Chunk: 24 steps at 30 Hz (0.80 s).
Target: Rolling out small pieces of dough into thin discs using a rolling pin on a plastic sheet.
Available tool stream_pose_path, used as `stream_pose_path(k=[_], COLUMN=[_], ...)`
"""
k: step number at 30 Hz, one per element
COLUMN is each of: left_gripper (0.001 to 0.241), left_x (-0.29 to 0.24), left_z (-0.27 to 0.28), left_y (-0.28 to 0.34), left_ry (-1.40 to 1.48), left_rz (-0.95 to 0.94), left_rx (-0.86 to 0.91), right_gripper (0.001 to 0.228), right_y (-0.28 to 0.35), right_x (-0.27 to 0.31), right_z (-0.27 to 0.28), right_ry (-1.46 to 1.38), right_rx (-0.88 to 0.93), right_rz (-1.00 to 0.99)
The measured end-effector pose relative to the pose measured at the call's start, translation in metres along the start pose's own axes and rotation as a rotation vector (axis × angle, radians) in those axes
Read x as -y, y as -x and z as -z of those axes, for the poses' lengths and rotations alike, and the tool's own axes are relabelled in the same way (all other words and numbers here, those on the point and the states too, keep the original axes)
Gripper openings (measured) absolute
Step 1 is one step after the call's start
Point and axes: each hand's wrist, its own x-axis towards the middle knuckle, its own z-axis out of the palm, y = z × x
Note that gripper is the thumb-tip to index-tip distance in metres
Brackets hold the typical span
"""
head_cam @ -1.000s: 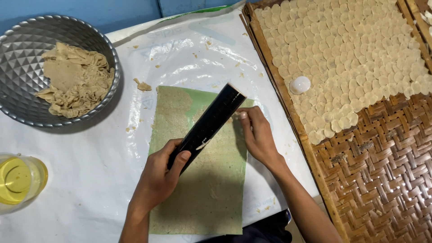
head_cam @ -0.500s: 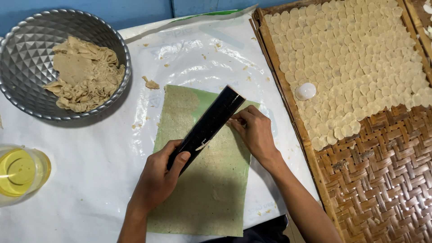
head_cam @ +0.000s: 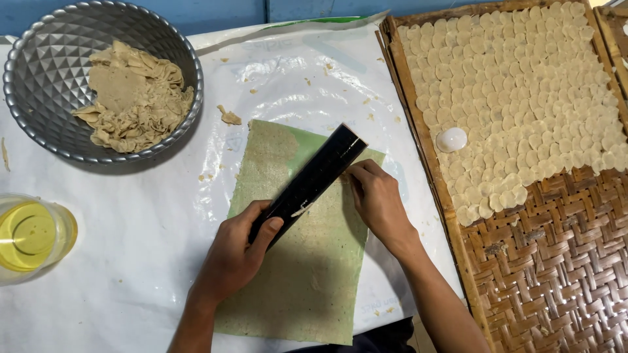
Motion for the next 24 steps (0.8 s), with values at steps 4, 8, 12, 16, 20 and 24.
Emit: stream_pose_path(k=[4, 8, 12, 16, 20, 24], left_gripper=[0.033, 0.033, 0.033, 0.034, 0.032, 0.031], left_x=[-0.001, -0.001, 0.0, -0.001, -0.004, -0.008], left_z=[-0.001, 0.0, 0.0, -0.001, -0.002, -0.002], left_y=[0.001, 0.002, 0.003, 0.002, 0.002, 0.003], left_ry=[0.001, -0.005, 0.006, 0.003, 0.003, 0.012], left_rz=[-0.016, -0.006, 0.002, -0.021, -0.006, 0.001], left_rx=[-0.005, -0.004, 0.004, 0.006, 0.018, 0.016], right_gripper=[0.01, 0.009, 0.011, 0.018, 0.007, 0.007], right_y=[-0.006, -0.011, -0.004, -0.001, -0.004, -0.006], right_x=[-0.016, -0.025, -0.033, -0.02, -0.028, -0.038], right_z=[-0.014, -0.023, -0.03, -0.025, -0.035, -0.048], right_ry=[0.015, 0.078, 0.1, 0.123, 0.106, 0.103], right_rx=[0.022, -0.027, -0.002, 0.032, -0.042, -0.048], right_rz=[-0.027, -0.015, 0.038, 0.007, 0.029, -0.073])
